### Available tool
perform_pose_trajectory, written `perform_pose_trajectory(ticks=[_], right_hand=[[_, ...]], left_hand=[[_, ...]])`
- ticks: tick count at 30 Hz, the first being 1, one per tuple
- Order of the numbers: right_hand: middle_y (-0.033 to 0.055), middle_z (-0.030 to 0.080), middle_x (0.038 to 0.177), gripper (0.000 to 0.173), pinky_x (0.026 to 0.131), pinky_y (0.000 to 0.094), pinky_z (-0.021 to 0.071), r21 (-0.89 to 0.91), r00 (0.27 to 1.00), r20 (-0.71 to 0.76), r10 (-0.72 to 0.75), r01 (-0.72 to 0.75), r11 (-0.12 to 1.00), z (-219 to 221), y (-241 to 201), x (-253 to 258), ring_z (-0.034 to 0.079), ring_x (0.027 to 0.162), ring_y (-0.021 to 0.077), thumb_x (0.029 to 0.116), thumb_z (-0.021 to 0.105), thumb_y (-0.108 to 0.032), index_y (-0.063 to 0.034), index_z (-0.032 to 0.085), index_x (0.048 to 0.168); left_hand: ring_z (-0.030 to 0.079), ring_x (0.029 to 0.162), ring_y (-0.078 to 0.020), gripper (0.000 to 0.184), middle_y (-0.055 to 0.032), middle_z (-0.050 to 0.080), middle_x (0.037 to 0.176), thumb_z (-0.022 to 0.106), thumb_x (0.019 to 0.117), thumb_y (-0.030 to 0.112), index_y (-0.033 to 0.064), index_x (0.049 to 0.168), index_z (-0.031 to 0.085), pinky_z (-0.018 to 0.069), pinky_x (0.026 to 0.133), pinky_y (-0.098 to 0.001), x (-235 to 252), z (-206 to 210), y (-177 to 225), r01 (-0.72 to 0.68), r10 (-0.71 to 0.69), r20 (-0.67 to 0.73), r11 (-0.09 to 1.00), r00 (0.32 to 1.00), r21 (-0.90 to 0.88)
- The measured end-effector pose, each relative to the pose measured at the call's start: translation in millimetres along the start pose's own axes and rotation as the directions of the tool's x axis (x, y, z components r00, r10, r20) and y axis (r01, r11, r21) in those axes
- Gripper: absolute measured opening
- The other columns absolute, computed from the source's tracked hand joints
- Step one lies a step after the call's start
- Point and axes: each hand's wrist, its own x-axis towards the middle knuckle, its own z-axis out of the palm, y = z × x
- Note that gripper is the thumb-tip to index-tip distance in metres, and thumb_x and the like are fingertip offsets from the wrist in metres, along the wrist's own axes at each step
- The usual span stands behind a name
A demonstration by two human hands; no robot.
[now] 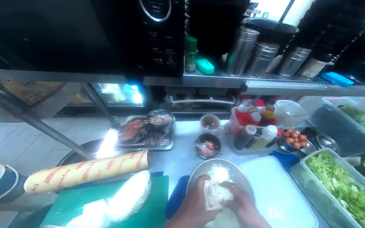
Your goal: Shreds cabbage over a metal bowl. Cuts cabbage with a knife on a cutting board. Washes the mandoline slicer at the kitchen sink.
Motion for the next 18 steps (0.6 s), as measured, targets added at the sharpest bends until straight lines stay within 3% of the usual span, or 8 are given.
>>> perform_pose_trajectory(ticks=[4,8,13,16,18], right_hand=[[0.0064,0.061,0.143,0.055,0.111,0.0443,0.0501,-0.115,0.987,-0.022,0.159,-0.161,0.980,0,54,-7,0.060,0.129,0.0174,0.0906,0.077,-0.025,-0.0174,0.061,0.142],[-0.0043,0.060,0.145,0.054,0.111,0.0399,0.0523,0.004,1.000,0.009,0.023,-0.023,1.000,1,-3,-4,0.058,0.130,0.0097,0.0917,0.078,-0.023,-0.0259,0.061,0.142],[0.0072,0.062,0.142,0.054,0.111,0.0442,0.0495,-0.134,0.989,-0.012,0.148,-0.148,0.980,3,62,-11,0.060,0.129,0.0178,0.0908,0.076,-0.024,-0.0159,0.062,0.142],[-0.0010,0.060,0.145,0.053,0.112,0.0407,0.0504,-0.049,0.999,0.003,0.039,-0.039,0.998,3,12,-8,0.057,0.132,0.0120,0.0919,0.077,-0.023,-0.0229,0.062,0.142],[-0.0027,0.060,0.144,0.053,0.111,0.0397,0.0518,0.009,1.000,-0.011,0.005,-0.004,1.000,8,6,-8,0.058,0.131,0.0109,0.0915,0.077,-0.020,-0.0238,0.062,0.142]], left_hand=[[0.069,0.109,-0.0165,0.115,-0.0040,0.065,0.131,0.093,0.0623,0.048,0.0220,0.154,0.029,0.0609,0.091,-0.0462,-2,-3,-6,0.010,-0.010,0.022,1.000,1.000,-0.007],[0.068,0.112,-0.0132,0.115,-0.0024,0.063,0.133,0.093,0.0636,0.049,0.0216,0.154,0.028,0.0610,0.093,-0.0423,-2,0,-3,-0.002,0.002,0.008,1.000,1.000,-0.019],[0.070,0.109,-0.0159,0.117,-0.0033,0.064,0.133,0.094,0.0630,0.047,0.0228,0.156,0.026,0.0615,0.091,-0.0464,-5,0,-8,0.000,0.000,0.024,1.000,1.000,-0.019],[0.069,0.111,-0.0143,0.116,-0.0040,0.064,0.133,0.094,0.0633,0.046,0.0200,0.154,0.028,0.0613,0.093,-0.0440,-4,2,-7,-0.022,0.021,-0.013,0.999,1.000,-0.045],[0.068,0.111,-0.0122,0.114,-0.0024,0.063,0.132,0.095,0.0633,0.044,0.0210,0.153,0.028,0.0614,0.093,-0.0414,-6,3,-5,-0.013,0.013,0.008,0.997,1.000,-0.071]])
